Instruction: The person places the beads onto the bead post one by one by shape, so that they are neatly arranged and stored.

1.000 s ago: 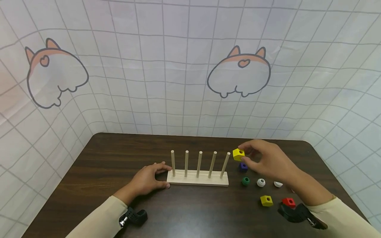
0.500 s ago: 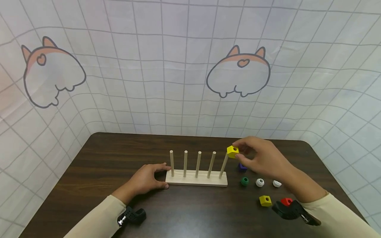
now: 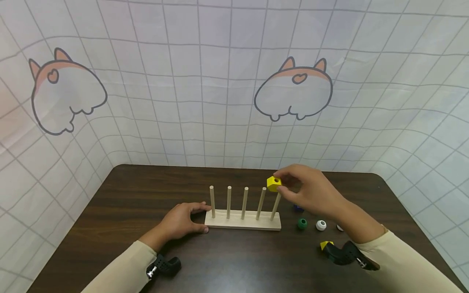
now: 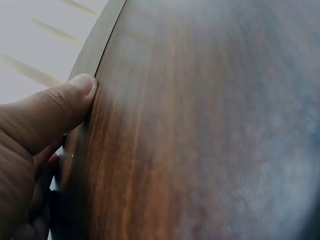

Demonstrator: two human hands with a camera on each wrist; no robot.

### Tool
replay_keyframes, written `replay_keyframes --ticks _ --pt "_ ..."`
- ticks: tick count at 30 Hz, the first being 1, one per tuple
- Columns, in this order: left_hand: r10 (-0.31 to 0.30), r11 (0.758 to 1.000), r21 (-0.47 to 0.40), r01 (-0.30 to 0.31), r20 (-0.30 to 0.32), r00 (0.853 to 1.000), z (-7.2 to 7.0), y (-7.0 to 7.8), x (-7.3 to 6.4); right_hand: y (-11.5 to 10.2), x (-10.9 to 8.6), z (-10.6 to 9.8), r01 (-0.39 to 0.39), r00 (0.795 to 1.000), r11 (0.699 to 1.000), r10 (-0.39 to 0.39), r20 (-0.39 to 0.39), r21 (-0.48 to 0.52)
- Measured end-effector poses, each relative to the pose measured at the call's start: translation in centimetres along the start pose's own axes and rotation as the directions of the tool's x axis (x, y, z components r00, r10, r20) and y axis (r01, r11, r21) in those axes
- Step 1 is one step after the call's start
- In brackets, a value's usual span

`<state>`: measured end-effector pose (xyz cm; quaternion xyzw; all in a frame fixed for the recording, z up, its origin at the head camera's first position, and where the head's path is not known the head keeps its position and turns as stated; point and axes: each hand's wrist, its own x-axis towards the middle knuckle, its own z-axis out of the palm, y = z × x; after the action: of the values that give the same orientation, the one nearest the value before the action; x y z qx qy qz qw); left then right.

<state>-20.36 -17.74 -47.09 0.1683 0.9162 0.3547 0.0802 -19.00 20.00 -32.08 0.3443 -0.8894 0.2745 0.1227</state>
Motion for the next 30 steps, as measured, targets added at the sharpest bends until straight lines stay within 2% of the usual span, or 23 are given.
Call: replay_keyframes --ticks 6,13,23,30 --pt "-0.002 1.0 -0.013 0.002 -0.001 1.0 0.0 0.0 -0.1 -0.5 0.9 0.4 0.013 1.0 0.998 -0.014 0.013 0.056" --pt "0.006 1.0 -0.01 -0.006 -0.002 1.0 0.1 -0.1 -0.1 -1.3 1.6 1.0 -0.012 0.999 0.996 0.008 0.042 0.093" --pt "0.009 1.0 -0.021 -0.009 0.001 1.0 0.0 -0.1 0.0 -2.0 2.6 1.7 -0.017 0.998 0.998 0.013 0.054 0.065" --pt "0.017 1.0 -0.024 -0.017 0.006 1.0 0.1 -0.2 0.0 -2.5 3.2 2.4 -0.041 0.997 0.993 0.033 0.07 0.109"
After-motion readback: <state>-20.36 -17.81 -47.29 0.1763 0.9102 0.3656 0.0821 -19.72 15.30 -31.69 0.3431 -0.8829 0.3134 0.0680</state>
